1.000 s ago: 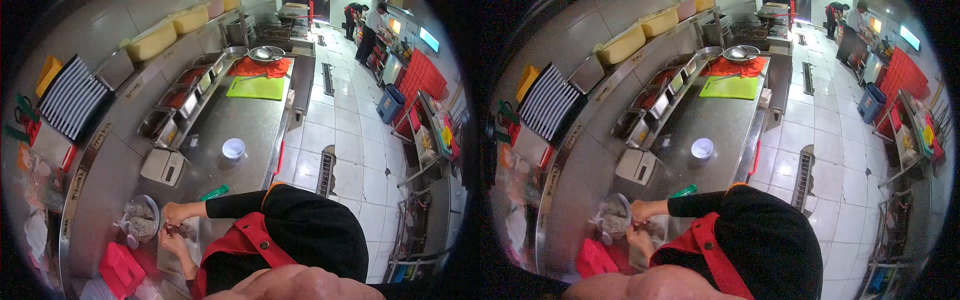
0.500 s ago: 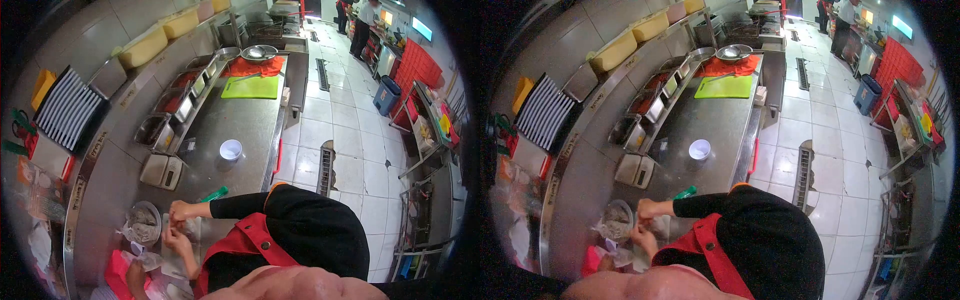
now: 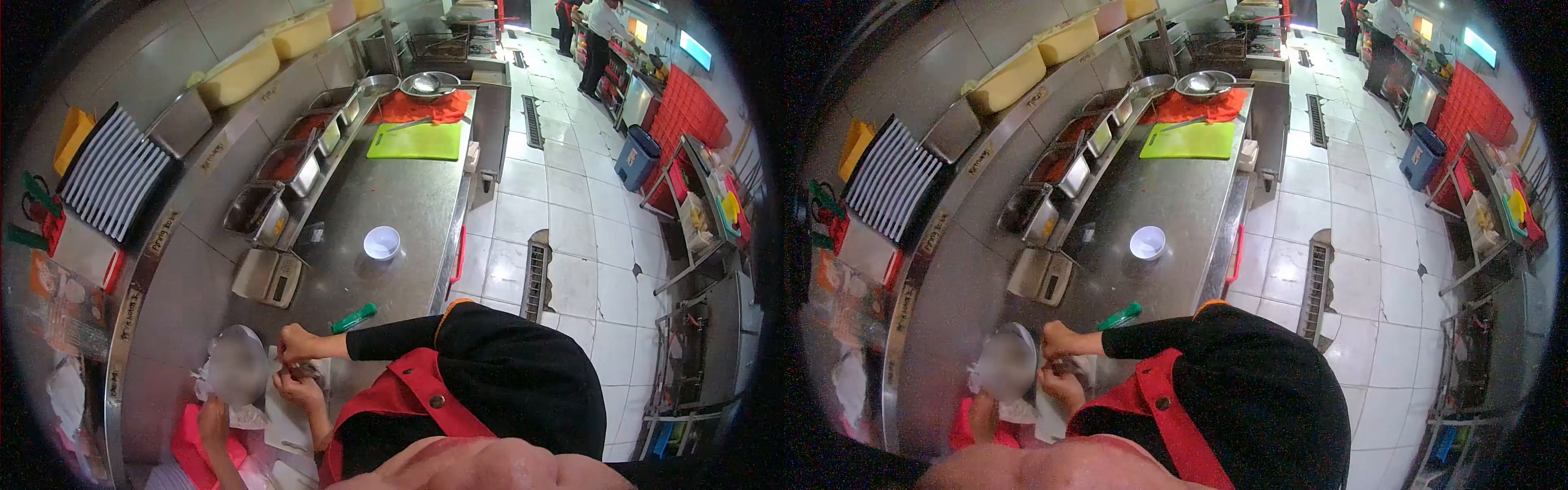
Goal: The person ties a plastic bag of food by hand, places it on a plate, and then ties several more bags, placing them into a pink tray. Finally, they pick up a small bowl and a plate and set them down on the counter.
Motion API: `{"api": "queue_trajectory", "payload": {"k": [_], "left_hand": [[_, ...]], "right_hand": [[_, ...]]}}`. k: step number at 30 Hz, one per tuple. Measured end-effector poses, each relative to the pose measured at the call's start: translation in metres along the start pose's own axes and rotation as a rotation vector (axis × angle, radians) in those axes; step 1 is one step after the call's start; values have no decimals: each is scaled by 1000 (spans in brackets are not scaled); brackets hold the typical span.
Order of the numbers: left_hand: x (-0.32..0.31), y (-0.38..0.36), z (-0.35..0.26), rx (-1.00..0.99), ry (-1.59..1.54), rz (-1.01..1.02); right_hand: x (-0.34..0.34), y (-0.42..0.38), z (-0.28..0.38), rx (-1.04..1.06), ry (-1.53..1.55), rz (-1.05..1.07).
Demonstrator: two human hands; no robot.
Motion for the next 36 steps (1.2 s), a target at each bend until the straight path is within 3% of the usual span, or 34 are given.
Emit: {"api": "queue_trajectory", "payload": {"k": [4, 7, 9, 10, 13, 15, 17, 21, 23, 25, 27, 34, 36], "left_hand": [[-10, -2, 29, 135, -109, 97], [5, 3, 45, 251, -293, -16], [-3, -9, 95, 658, -662, 12], [7, -3, 88, 574, -676, -42], [22, -10, 68, 623, -623, -36], [24, -14, 60, 626, -584, -65], [12, -22, 59, 722, -883, -63], [5, -30, 58, 782, -965, -26], [3, -28, 56, 754, -963, -44], [-3, -26, 61, 725, -963, -64], [-11, -25, 74, 722, -907, -48], [7, -2, 60, 674, -549, 103], [1, 3, 86, 391, -264, 109]], "right_hand": [[0, -7, 10, 72, 20, 24], [1, -18, 28, 121, 168, 54], [3, -28, 49, 312, 129, -7], [-5, -29, 51, 354, 133, 44], [-34, -27, 51, 443, 45, 216], [-45, -23, 46, 487, -49, 142], [-44, -23, 47, 533, 14, 164], [-47, -21, 37, 505, 122, 277], [-39, -28, 49, 604, 1, 220], [-33, -34, 56, 541, -87, 172], [-30, -34, 53, 480, -175, 126], [-23, -22, 25, 366, 54, -20], [-22, -20, 21, 340, 56, -24]]}}
Point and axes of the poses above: each hand's wrist, its own y-axis towards the middle knuckle, its own x-axis out of the back of the hand, z = x × y, the point moved 8 cm from there along y, towards the middle knuckle, and after that the axes turned 7 degrees about z, right-handed, at the moved point
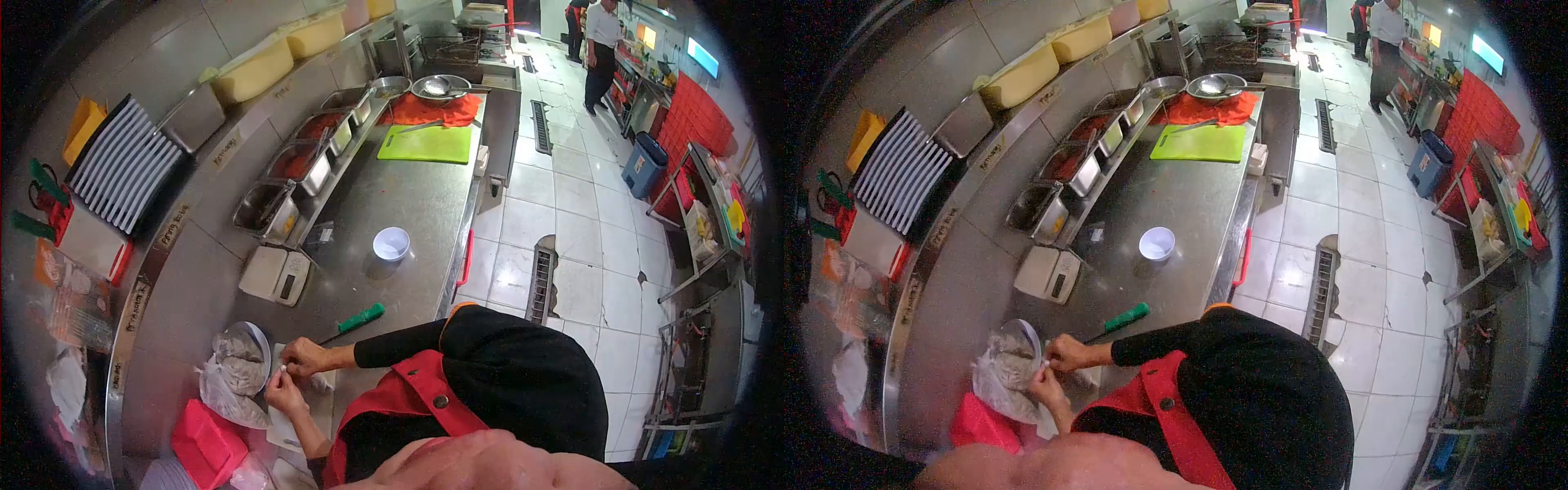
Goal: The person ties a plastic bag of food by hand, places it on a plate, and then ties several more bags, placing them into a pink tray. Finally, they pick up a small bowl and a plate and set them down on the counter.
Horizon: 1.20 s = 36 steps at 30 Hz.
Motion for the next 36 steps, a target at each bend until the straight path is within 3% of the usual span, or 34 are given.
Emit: {"api": "queue_trajectory", "payload": {"k": [1, 3, 5, 13, 16, 18, 19, 21, 25, 29, 34, 36], "left_hand": [[2, -1, -7, 0, -2, 1], [12, -8, -53, -223, 200, -21], [14, -9, -63, -240, 176, -5], [6, 2, -42, -318, 62, 96], [-3, 9, -17, -171, -59, 147], [-13, 10, 3, 1, -431, 208], [-16, 9, 3, 4, -429, 221], [-15, 6, 20, 207, -551, 118], [-21, 7, -1, 131, -652, 300], [-28, 2, -2, 217, -684, 167], [-35, 1, 8, 269, -730, 171], [-23, -2, 6, 293, -594, 49]], "right_hand": [[0, 0, -2, -1, 26, -10], [1, 0, -5, -3, 51, -20], [3, 0, -3, 20, 72, -36], [-6, 6, -17, -36, 118, 6], [-9, 8, -21, -92, 158, 73], [-8, 9, -21, -109, 178, 84], [-7, 9, -20, -113, 153, 75], [-6, 7, -17, -123, 134, 62], [1, 8, -12, -88, 170, -62], [3, 8, -6, 37, 2, -116], [2, 10, -13, -54, 26, -46], [0, 11, -17, -96, 28, -14]]}}
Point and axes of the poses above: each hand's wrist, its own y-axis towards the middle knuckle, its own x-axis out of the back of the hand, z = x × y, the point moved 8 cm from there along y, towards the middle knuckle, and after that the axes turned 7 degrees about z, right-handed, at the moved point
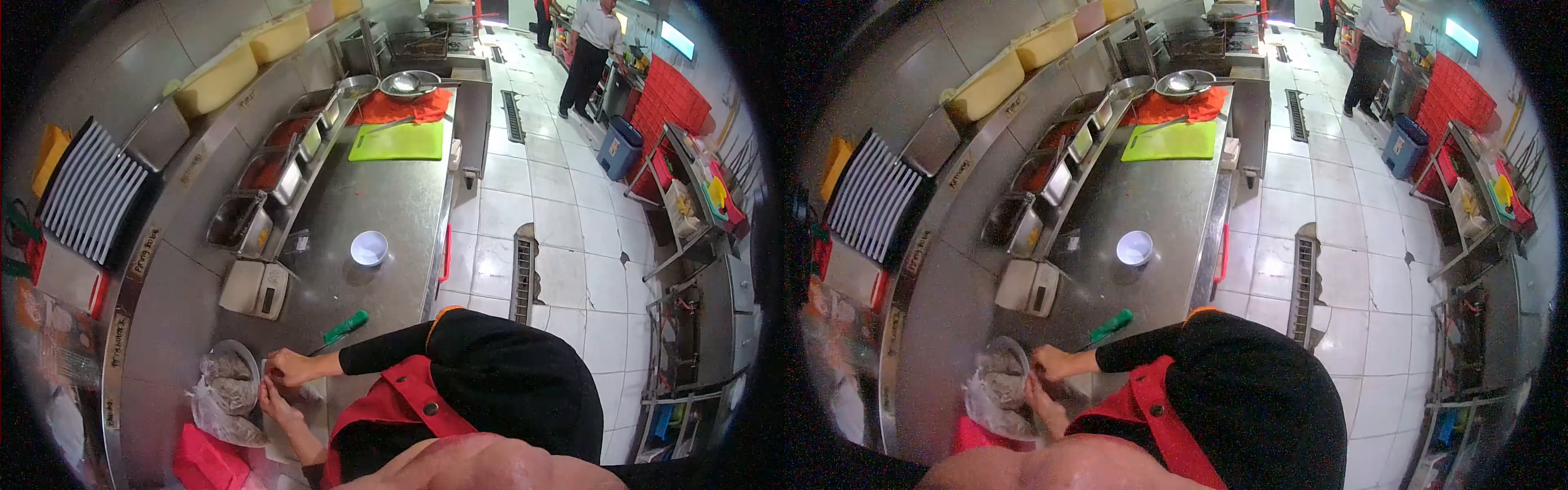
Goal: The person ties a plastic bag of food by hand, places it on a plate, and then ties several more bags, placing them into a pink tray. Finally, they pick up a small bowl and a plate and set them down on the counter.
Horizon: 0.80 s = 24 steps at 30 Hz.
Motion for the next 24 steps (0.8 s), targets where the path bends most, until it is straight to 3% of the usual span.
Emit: {"api": "queue_trajectory", "payload": {"k": [6, 10, 16, 24], "left_hand": [[2, -1, 1, 35, -104, 184], [13, 10, 16, 32, -98, 248], [23, 20, 20, -62, 52, 236], [17, 23, -5, -124, 234, 259]], "right_hand": [[-3, 1, -19, -64, 217, 71], [1, 3, -17, -116, 148, 36], [1, 4, 0, 50, 23, 85], [8, 4, 18, 167, 81, 82]]}}
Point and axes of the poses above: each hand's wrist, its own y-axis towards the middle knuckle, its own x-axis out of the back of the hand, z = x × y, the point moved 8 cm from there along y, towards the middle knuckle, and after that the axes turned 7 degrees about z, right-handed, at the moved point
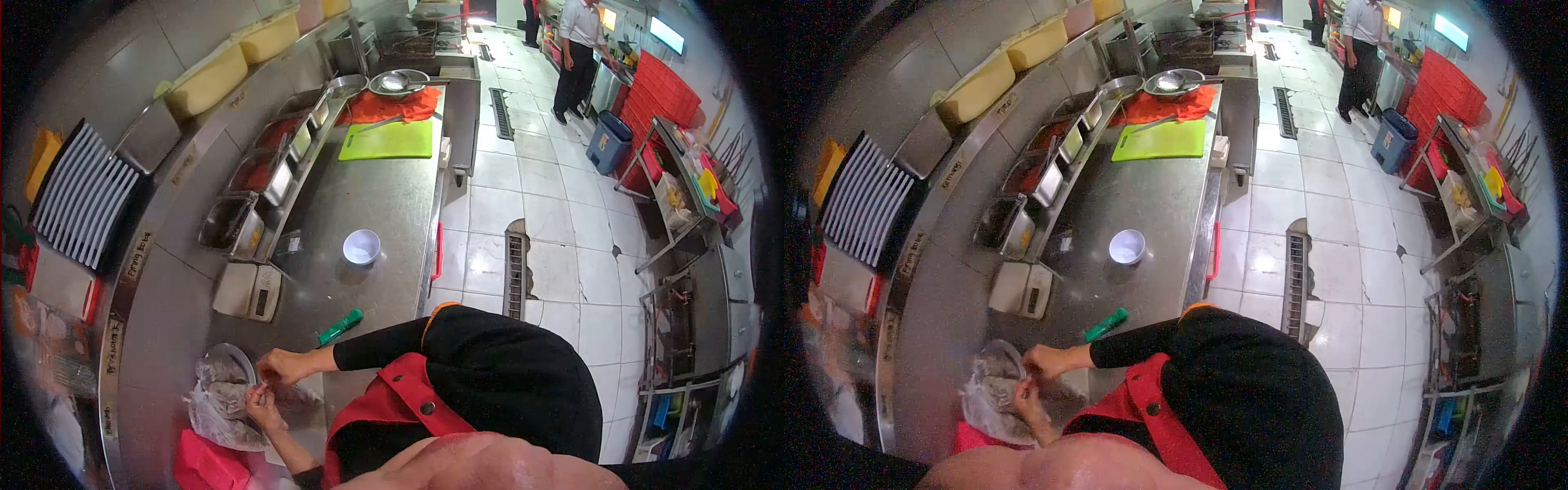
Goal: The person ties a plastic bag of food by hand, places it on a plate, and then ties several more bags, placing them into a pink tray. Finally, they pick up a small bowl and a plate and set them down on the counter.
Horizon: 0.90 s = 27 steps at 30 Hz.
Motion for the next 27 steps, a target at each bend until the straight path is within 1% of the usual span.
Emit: {"api": "queue_trajectory", "payload": {"k": [1, 3, 4, 6, 7, 9, 10, 11, 13, 15, 16, 18, 19, 21, 22, 24, 26, 27], "left_hand": [[2, 1, -2, -1, -2, 4], [1, 4, -12, -71, 248, 86], [-4, 2, -21, -74, 245, 93], [-7, -7, -38, -10, 62, -42], [-10, -10, -42, -16, 61, -33], [-17, -10, -49, -79, 191, 1], [-16, -6, -41, -102, 176, 7], [-13, -2, -27, -129, 221, 39], [-23, 6, -24, -169, 256, 64], [-20, 0, -20, -94, 256, -52], [-24, -2, -22, -93, 258, -51], [-24, -9, -32, -128, 301, -149], [-26, -13, -33, -126, 302, -148], [-34, -24, -56, -382, 476, -177], [-35, -24, -54, -381, 475, -179], [-42, -33, -64, -614, 586, -214], [-40, -28, -58, -568, 612, -215], [-40, -25, -54, -524, 635, -219]], "right_hand": [[1, 0, -1, -2, -4, -2], [-4, 0, -4, -12, -34, 72], [-3, 0, -5, -15, -39, 67], [-7, 0, -5, -5, -103, 93], [-9, -2, -5, -7, -111, 85], [-10, -5, -15, -103, -39, 61], [-8, -5, -23, -146, -13, 52], [-8, -6, -24, -138, -41, 51], [5, -12, -23, -171, -39, -65], [11, -14, -25, -195, -43, -70], [11, -16, -27, -225, -33, -75], [8, -19, -29, -258, -17, -79], [9, -20, -31, -286, 10, -103], [13, -21, -32, -314, 35, -125], [14, -22, -34, -349, 45, -117], [14, -21, -32, -387, 59, -108], [14, -17, -19, -280, -41, -123], [13, -16, -18, -283, -39, -122]]}}
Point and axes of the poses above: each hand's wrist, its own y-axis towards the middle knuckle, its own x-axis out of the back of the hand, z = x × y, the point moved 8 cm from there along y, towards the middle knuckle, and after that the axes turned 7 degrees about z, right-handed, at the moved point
